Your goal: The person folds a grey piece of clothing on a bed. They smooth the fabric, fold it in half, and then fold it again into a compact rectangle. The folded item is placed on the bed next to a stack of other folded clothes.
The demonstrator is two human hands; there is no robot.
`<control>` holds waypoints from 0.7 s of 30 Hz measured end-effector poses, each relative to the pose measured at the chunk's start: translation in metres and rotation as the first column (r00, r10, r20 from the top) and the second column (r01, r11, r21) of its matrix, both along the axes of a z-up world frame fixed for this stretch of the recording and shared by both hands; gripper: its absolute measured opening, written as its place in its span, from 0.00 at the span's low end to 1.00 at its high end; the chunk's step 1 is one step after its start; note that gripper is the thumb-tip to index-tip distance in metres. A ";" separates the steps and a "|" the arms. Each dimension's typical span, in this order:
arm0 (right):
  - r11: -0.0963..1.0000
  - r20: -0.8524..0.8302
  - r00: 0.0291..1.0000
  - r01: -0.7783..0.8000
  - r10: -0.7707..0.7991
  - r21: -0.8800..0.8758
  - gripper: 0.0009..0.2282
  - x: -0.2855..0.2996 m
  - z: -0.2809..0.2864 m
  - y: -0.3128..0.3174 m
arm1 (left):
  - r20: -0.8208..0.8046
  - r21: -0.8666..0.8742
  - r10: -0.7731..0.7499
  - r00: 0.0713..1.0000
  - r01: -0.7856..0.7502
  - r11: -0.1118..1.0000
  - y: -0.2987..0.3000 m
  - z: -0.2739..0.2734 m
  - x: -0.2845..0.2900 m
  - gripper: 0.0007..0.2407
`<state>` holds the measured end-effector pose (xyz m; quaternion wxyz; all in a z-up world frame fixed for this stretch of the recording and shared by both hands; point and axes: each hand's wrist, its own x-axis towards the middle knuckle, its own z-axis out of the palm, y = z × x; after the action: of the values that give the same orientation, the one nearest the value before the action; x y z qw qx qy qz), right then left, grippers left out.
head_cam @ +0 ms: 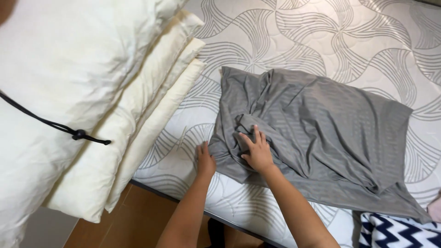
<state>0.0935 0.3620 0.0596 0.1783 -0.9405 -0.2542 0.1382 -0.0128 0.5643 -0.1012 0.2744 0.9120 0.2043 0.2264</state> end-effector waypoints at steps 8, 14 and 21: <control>0.941 -0.274 0.945 0.083 -0.179 -0.329 0.34 -0.015 -0.058 -0.019 | -0.541 -0.333 -0.171 0.823 -0.023 0.942 0.011 0.053 -0.020 0.11; 0.861 -0.129 0.926 0.378 -0.356 0.341 0.14 -0.035 -0.110 -0.017 | -0.609 -0.287 -0.048 0.791 -0.164 0.944 0.016 0.072 -0.049 0.13; 0.917 -0.297 0.955 0.100 0.021 0.386 0.25 -0.094 -0.138 -0.025 | -0.314 -0.321 -0.063 0.947 -0.043 0.946 0.013 0.038 0.003 0.08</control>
<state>-0.0008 0.3367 -0.0779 0.4036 -0.8586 -0.2282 0.2187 -0.0093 0.5769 -0.0629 0.3845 0.8802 0.2757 0.0374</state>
